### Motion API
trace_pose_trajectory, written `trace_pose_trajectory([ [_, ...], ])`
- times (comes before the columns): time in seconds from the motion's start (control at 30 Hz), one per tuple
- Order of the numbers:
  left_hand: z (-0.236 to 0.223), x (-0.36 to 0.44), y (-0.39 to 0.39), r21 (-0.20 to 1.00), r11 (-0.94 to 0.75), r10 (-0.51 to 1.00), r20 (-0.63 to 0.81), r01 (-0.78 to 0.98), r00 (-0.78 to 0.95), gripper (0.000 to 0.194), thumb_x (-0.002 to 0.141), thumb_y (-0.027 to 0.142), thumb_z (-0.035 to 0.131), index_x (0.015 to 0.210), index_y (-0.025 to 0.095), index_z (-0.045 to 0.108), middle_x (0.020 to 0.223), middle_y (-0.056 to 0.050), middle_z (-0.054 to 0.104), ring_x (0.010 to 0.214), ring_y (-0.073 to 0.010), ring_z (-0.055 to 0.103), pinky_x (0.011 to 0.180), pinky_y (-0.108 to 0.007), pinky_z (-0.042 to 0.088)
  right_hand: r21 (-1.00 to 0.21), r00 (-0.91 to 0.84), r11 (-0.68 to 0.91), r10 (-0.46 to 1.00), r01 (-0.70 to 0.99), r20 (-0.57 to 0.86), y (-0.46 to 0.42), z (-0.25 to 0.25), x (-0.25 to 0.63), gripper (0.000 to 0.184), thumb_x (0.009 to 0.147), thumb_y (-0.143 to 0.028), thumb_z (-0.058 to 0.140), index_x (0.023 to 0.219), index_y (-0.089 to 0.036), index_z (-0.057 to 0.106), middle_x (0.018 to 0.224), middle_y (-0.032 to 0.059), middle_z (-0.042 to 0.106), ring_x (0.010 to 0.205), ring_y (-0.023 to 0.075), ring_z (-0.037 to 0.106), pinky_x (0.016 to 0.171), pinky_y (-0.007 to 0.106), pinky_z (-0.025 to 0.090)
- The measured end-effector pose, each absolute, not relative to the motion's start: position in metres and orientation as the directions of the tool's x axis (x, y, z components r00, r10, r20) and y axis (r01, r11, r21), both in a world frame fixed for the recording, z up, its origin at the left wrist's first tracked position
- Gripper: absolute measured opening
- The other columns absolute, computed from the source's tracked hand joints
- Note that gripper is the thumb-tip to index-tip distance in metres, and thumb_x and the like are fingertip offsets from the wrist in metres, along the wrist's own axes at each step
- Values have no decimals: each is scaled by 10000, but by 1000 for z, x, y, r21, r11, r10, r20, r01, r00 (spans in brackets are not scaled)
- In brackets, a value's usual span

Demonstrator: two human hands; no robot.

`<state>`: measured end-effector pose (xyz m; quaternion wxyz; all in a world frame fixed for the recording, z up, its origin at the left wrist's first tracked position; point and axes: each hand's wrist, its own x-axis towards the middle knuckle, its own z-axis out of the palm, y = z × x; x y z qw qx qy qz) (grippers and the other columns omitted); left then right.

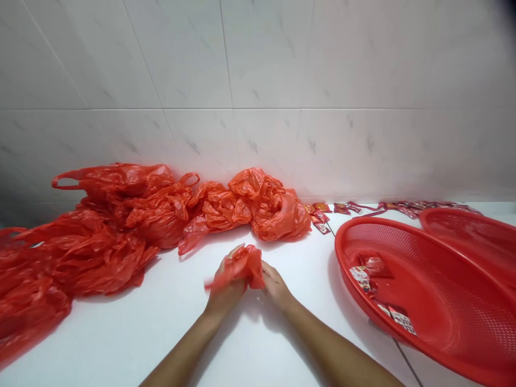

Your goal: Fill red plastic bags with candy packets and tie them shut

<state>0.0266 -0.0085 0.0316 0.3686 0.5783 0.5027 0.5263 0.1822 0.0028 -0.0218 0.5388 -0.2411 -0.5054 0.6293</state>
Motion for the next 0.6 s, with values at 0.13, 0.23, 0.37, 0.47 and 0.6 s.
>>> trace_pose_trajectory([
  [0.13,31,27,-5,896,-255,953,296,364,-62,161,743,123,659,610,212,640,590,3,619,553,-181,559,538,-287,406,-873,-395,-89,910,-479,124,-8,-18,178,752,888,-684,742,1514,-389,448,1460,98,558,1134,267,646,825,391,590],
  [0.23,22,32,-13,857,-302,946,322,417,22,140,724,110,667,648,227,673,595,3,640,548,-200,593,520,-304,422,-875,-480,-211,877,-435,27,-10,-18,178,947,850,-615,819,1600,-440,268,1511,107,529,1141,282,670,783,413,617],
  [0.37,7,40,-20,819,-364,930,349,445,118,150,722,109,665,677,248,695,634,-15,668,628,-240,649,605,-367,529,-946,-362,43,918,-322,165,-7,-19,178,467,908,-332,711,1366,-252,672,1263,87,718,1171,266,661,1043,436,531],
  [0.47,2,38,-22,787,-395,917,369,475,150,187,791,168,688,938,246,773,984,-71,748,967,-298,700,894,-462,583,-952,-252,169,939,-254,234,0,-20,183,452,799,-170,551,1170,-231,801,1097,61,774,1056,250,687,1026,417,525],
  [0.6,-2,32,-24,743,-483,875,385,463,294,420,926,293,678,1344,250,664,1370,-138,597,1269,-307,601,1011,-455,562,-955,-87,254,959,-156,269,16,-10,199,380,657,-155,512,837,-223,839,936,69,735,905,240,652,896,389,536],
])
